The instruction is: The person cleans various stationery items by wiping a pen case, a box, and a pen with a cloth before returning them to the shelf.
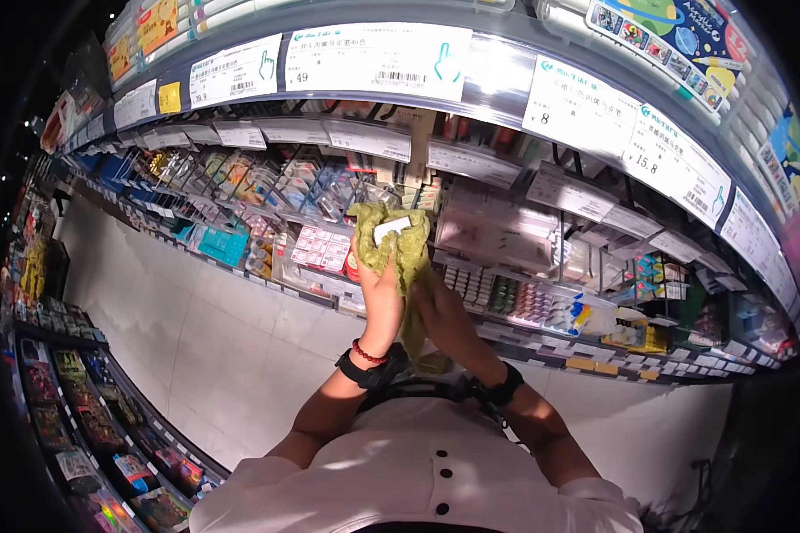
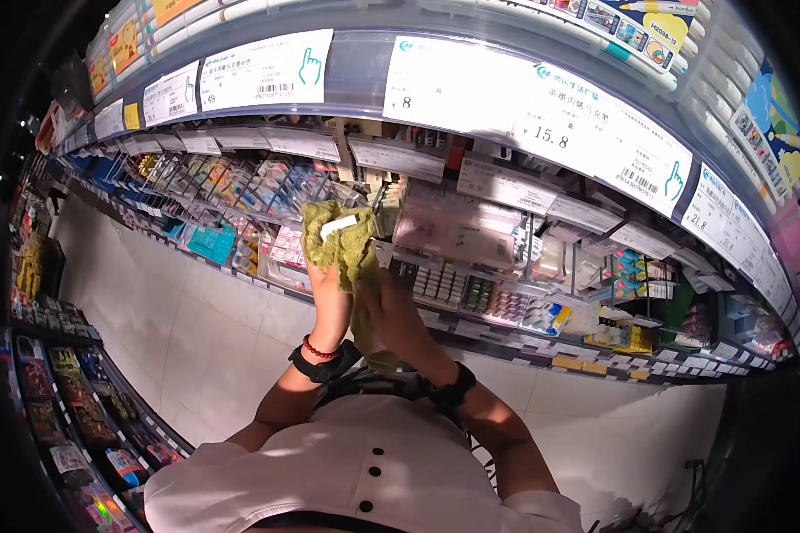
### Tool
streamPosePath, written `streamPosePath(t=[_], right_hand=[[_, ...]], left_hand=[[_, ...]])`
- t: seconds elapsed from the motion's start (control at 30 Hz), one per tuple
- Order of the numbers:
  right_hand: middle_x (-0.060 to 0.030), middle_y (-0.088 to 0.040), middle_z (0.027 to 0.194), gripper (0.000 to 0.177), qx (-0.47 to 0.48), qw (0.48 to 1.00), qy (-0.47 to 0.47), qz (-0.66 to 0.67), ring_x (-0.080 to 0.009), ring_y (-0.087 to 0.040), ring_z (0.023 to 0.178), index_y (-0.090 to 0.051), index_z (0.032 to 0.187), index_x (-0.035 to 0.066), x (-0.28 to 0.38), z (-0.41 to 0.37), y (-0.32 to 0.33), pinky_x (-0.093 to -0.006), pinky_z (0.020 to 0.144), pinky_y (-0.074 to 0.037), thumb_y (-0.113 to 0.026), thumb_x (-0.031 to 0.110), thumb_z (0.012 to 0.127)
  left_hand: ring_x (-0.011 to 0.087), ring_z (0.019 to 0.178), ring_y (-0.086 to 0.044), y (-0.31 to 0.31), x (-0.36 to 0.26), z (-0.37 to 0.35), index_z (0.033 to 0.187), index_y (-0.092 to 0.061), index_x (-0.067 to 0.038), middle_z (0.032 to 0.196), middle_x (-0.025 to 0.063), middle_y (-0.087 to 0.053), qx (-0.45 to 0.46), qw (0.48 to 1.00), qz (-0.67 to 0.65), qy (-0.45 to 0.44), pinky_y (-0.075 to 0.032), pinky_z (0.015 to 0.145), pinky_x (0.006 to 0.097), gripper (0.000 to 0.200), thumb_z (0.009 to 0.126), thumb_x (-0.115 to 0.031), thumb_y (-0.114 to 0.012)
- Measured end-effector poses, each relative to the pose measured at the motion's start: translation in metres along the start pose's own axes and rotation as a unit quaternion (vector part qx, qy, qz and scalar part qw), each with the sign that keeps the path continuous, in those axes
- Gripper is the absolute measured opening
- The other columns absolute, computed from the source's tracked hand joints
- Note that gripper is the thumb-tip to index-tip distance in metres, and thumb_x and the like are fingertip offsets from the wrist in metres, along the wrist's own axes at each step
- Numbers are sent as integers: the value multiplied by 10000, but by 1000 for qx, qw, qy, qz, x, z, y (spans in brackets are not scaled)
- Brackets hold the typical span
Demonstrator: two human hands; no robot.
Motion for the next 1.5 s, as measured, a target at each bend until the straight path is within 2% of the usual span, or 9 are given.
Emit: streamPosePath(t=[0.07,0.17,0.27,0.37,0.63,0.97,1.07,1.37,1.5], right_hand=[[-230,-529,930,276,25,994,-84,-69,-351,-512,920,-452,1090,-17,-10,2,4,-403,768,-399,-427,178,897],[-224,-546,906,271,-73,928,151,-332,-332,-535,896,-453,1090,-29,-11,3,6,-424,737,-406,-403,155,898],[-213,-553,962,284,-30,982,55,-175,-308,-534,923,-449,1105,-36,-35,17,17,-405,755,-406,-410,154,898],[-236,-542,1014,272,-24,953,-49,297,-326,-538,909,-480,1043,-32,-31,8,1,-381,729,-419,-429,193,898],[-178,-553,588,397,-128,990,5,-58,-342,-594,584,-475,1076,-55,-24,-1,17,-363,561,-468,-490,281,865],[-168,-502,990,790,-41,944,275,-176,-277,-566,767,-466,1128,8,59,-28,16,-344,638,-462,-752,462,547],[-115,-536,807,835,-122,882,324,-321,-243,-571,650,-499,1069,3,47,-32,14,-340,556,-454,-754,547,489],[-20,-459,605,375,-167,806,473,-315,-181,-468,445,-557,878,32,64,-60,16,-297,430,-379,-680,343,709],[-31,-491,633,163,-190,893,363,-184,-121,-490,484,-524,931,37,42,-51,32,-259,449,-383,-578,125,805]], left_hand=[[131,963,-514,-4,9,-9,1188,-377,-2,1102,73,-506,-8,999,-10,45,-429,810,257,358,865,-95,-499],[137,953,-518,-23,16,-18,1144,-407,3,1067,83,-524,68,993,50,80,-423,813,261,313,882,-144,-493],[144,935,-529,-23,8,-12,1145,-408,-7,1059,85,-527,54,995,-28,78,-428,802,261,312,891,-171,-485],[144,931,-517,-2,4,2,1134,-401,2,1056,91,-522,-45,994,-67,74,-421,801,270,301,908,-189,-459],[152,954,-488,-10,0,-10,1181,-330,-8,1083,108,-485,-31,998,-11,45,-410,809,270,400,875,-171,-529],[215,848,-592,-1,46,-16,1152,-431,13,984,133,-578,-13,938,-184,295,-497,737,312,318,912,-195,-413],[207,892,-587,-6,53,-28,1169,-434,-1,1028,129,-565,32,931,-159,328,-499,756,301,306,899,-141,-411],[176,1021,-518,-19,47,-39,1210,-398,-26,1133,84,-511,95,932,-150,317,-440,851,287,337,881,-93,-420],[151,1032,-489,-17,29,-32,1207,-401,-27,1130,67,-499,69,960,-87,257,-412,861,279,331,891,-124,-426]])
Point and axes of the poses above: each hand's wrist, its own z-axis towards the middle knuckle, its own y-axis out of the back of the hand, x = y × z, the point moved 9 cm from there along z, towards the middle knuckle
